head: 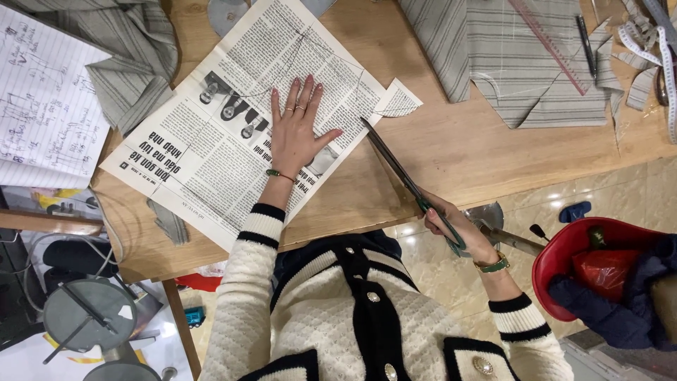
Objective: Cutting out paper patterns from newspaper and arranging them on fabric for garment construction.
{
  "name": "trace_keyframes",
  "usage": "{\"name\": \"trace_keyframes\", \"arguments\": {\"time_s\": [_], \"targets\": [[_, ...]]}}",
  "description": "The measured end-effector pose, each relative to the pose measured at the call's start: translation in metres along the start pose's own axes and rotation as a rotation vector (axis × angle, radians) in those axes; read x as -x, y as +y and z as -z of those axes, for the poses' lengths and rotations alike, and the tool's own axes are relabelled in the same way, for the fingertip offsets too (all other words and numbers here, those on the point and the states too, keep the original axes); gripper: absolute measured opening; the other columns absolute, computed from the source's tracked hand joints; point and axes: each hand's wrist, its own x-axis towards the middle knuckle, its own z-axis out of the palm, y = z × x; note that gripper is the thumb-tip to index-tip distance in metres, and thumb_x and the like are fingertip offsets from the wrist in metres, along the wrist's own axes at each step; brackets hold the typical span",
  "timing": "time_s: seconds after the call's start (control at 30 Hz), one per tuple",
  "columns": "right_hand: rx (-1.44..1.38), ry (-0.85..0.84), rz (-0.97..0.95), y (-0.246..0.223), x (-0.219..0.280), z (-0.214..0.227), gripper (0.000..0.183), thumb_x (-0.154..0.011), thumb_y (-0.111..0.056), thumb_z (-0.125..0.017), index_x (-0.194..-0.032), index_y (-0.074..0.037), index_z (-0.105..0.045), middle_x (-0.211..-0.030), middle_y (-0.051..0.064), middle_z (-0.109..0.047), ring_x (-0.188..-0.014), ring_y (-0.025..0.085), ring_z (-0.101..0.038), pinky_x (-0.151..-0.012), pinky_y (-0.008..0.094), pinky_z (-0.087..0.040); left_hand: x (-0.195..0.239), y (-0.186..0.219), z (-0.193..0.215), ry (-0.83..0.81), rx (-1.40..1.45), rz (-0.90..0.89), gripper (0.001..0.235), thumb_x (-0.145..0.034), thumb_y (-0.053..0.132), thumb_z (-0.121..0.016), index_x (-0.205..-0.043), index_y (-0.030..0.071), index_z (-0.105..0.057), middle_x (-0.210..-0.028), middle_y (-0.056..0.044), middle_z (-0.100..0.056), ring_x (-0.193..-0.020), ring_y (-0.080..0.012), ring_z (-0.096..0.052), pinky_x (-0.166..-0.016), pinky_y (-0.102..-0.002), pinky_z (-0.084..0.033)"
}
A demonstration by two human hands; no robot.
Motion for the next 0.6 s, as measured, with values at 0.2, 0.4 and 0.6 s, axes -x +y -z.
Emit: {"name": "trace_keyframes", "arguments": {"time_s": [0.2,0.4,0.6], "targets": [[0.024,0.015,-0.026,-0.027,0.004,-0.017,0.069,-0.103,-0.04,-0.049,-0.159,-0.004,-0.031,-0.084,0.006,-0.05,-0.065,0.01,-0.046,-0.048,0.019,-0.038,-0.001,0.0,0.001,0.013,-0.002,-0.009,0.094,-0.094,0.079,-0.053,-0.16,0.013,-0.037,-0.169,-0.008,-0.022,-0.156,-0.0282,-0.015,-0.123,-0.059,0.007],[0.013,0.062,-0.048,-0.014,0.002,-0.016,0.065,-0.102,-0.035,-0.051,-0.158,-0.006,-0.034,-0.082,0.006,-0.049,-0.062,0.009,-0.046,-0.045,0.019,-0.037,0.0,0.001,0.001,0.007,0.015,-0.001,0.094,-0.094,0.078,-0.053,-0.16,0.013,-0.037,-0.169,-0.007,-0.022,-0.156,-0.0282,-0.015,-0.124,-0.059,0.007],[-0.04,0.097,-0.065,0.009,-0.003,-0.009,0.063,-0.103,-0.029,-0.055,-0.157,-0.005,-0.035,-0.083,0.009,-0.051,-0.059,0.008,-0.045,-0.044,0.018,-0.035,0.0,0.0,0.0,0.009,0.009,-0.004,0.094,-0.094,0.078,-0.054,-0.16,0.013,-0.035,-0.169,-0.007,-0.021,-0.156,-0.0282,-0.014,-0.123,-0.059,0.007]]}}
